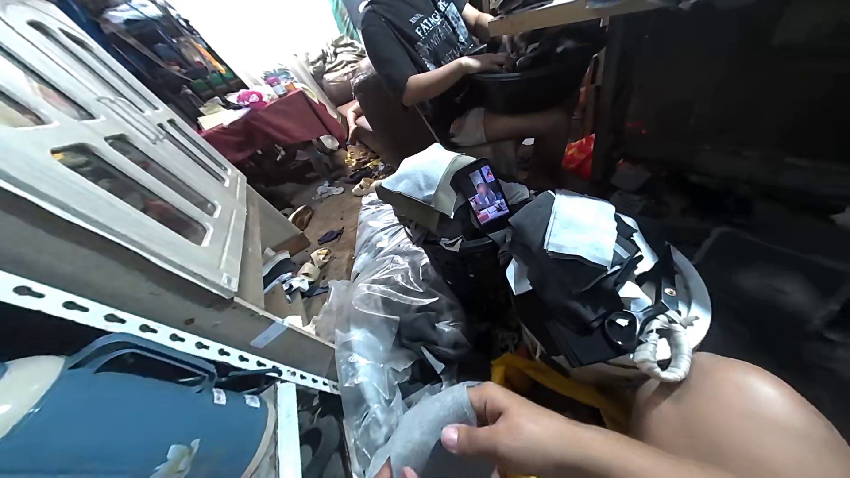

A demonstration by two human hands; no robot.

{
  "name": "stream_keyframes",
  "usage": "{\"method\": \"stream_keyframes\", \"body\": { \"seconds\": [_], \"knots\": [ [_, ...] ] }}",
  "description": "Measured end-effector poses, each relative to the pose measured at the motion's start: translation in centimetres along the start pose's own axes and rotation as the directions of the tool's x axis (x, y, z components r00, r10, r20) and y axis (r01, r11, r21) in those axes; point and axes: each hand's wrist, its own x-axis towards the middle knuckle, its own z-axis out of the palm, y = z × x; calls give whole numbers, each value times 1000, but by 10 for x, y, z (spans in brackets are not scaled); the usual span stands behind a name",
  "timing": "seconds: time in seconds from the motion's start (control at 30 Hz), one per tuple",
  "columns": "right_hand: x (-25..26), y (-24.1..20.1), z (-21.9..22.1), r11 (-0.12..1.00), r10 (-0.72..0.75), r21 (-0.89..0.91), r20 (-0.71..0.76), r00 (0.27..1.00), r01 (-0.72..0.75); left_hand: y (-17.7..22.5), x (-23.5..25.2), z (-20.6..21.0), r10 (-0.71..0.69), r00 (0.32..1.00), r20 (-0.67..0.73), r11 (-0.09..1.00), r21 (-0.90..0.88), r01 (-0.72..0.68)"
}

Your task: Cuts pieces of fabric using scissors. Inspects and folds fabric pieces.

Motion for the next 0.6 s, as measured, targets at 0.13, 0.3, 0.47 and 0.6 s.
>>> {"method": "stream_keyframes", "body": {
  "seconds": [0.13,0.3,0.47,0.6],
  "knots": [
    [-1,-23,-14,967,-142,-210,33,989,145,13,13,33,114,989,-96,989,-84,-122],
    [-3,-37,-22,927,-143,-351,-3,990,133,33,38,51,384,911,-147,914,202,-353],
    [-7,-57,-23,862,-196,-458,97,976,219,20,63,30,477,869,131,863,121,-491],
    [-9,-71,-28,829,-232,-457,242,942,321,16,68,33,442,815,376,888,-50,-458]
  ]
}}
